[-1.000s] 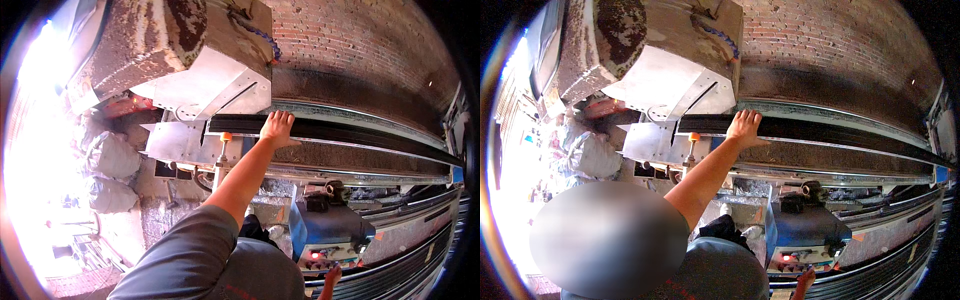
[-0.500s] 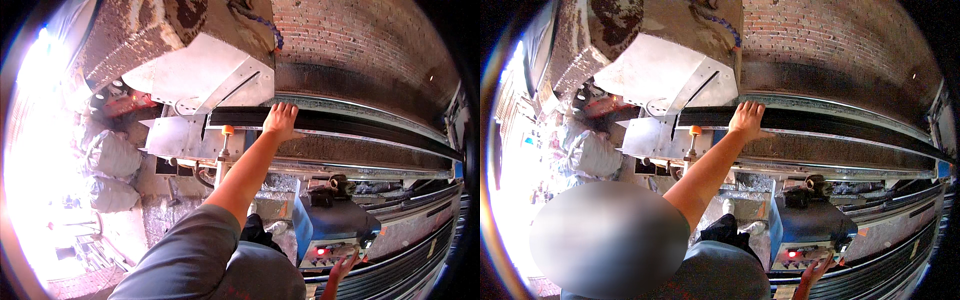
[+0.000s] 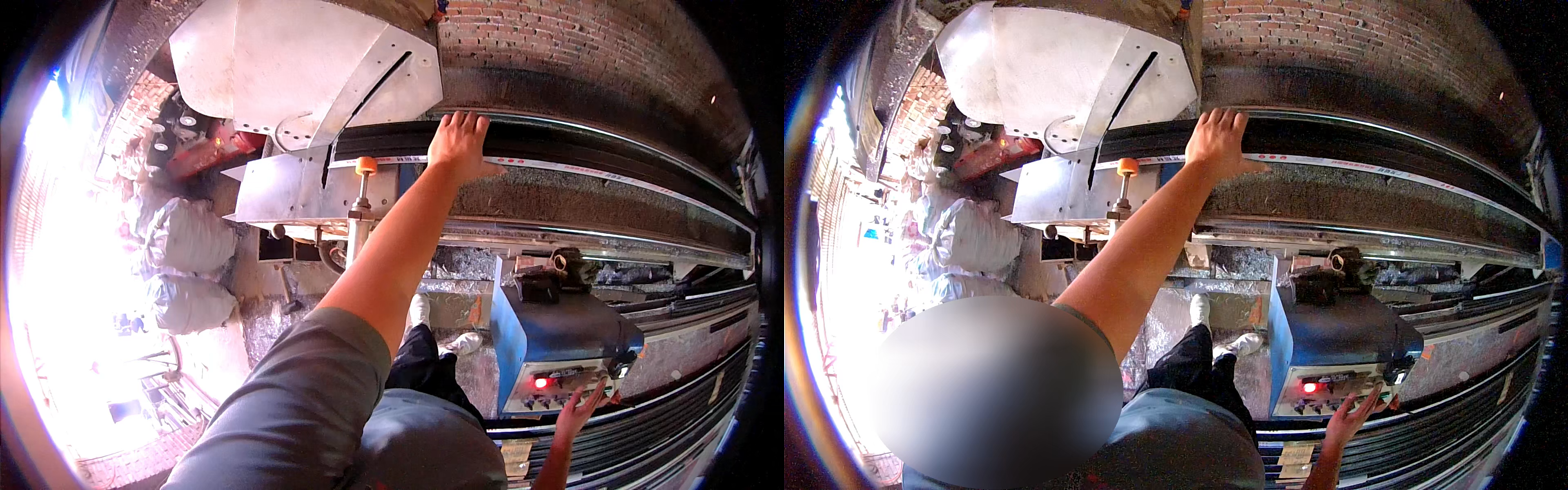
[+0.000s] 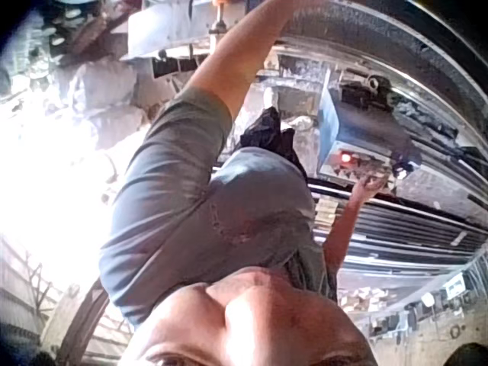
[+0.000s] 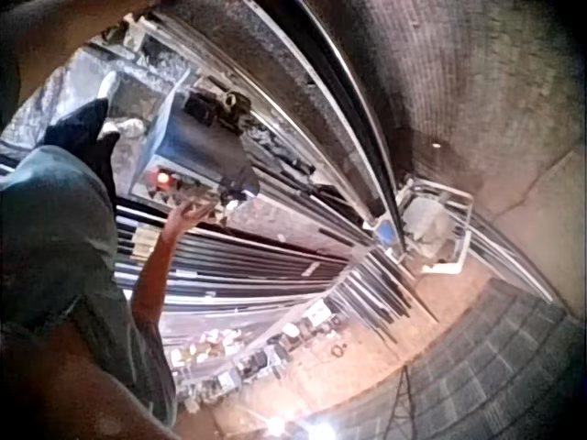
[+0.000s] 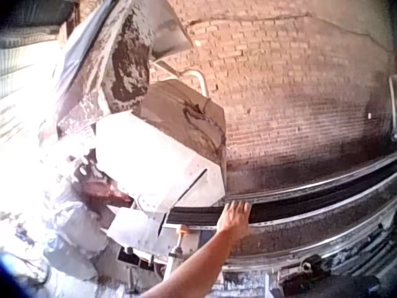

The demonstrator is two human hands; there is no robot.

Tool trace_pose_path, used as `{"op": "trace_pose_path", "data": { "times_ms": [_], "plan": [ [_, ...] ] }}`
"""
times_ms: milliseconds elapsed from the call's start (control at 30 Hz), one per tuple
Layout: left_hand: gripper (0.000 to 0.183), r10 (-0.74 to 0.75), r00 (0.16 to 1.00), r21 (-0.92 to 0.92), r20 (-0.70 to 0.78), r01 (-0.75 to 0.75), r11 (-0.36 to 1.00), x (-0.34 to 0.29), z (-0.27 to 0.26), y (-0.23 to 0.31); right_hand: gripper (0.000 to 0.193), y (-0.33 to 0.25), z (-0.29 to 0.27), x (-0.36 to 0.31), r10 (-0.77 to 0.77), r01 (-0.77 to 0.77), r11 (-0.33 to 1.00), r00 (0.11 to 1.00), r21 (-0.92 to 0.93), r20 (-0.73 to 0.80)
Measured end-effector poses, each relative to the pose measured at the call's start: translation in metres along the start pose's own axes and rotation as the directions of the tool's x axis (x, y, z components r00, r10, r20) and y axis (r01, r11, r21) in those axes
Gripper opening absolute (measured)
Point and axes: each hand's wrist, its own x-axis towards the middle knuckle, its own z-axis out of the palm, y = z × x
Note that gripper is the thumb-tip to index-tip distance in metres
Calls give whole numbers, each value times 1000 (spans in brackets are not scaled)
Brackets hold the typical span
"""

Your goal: The person measures a long black metal profile with a tape measure, aligns it in a cutting machine, and marks a measurement on it with a pen.

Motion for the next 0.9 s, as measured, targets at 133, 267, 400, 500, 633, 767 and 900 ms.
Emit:
{"op": "trace_pose_path", "data": {
  "times_ms": [133,267,400,500,633,767,900],
  "plan": [
    [109,5,1000,-13,2,-5,1000,2,-4,7,67,3,-11,-1,-24,24,1000,998,-4,53],
    [110,5,998,-19,-61,-6,1000,0,4,0,66,-9,-31,1,84,-98,989,988,106,129],
    [108,-28,989,-19,-144,26,999,-13,-3,4,68,26,-4,-19,96,-86,980,994,180,-46],
    [93,9,954,-11,-298,-13,1000,-49,11,38,68,29,2,-35,115,-115,985,993,127,12],
    [82,156,959,-243,-238,-214,946,-177,48,69,66,36,9,-44,88,-84,986,996,147,-19],
    [77,32,989,-362,144,22,932,-366,123,60,67,48,14,-53,39,-37,985,999,171,-8],
    [72,-166,615,-177,771,457,872,-579,193,19,68,28,6,-67,47,-51,981,999,187,23]
  ]
}}
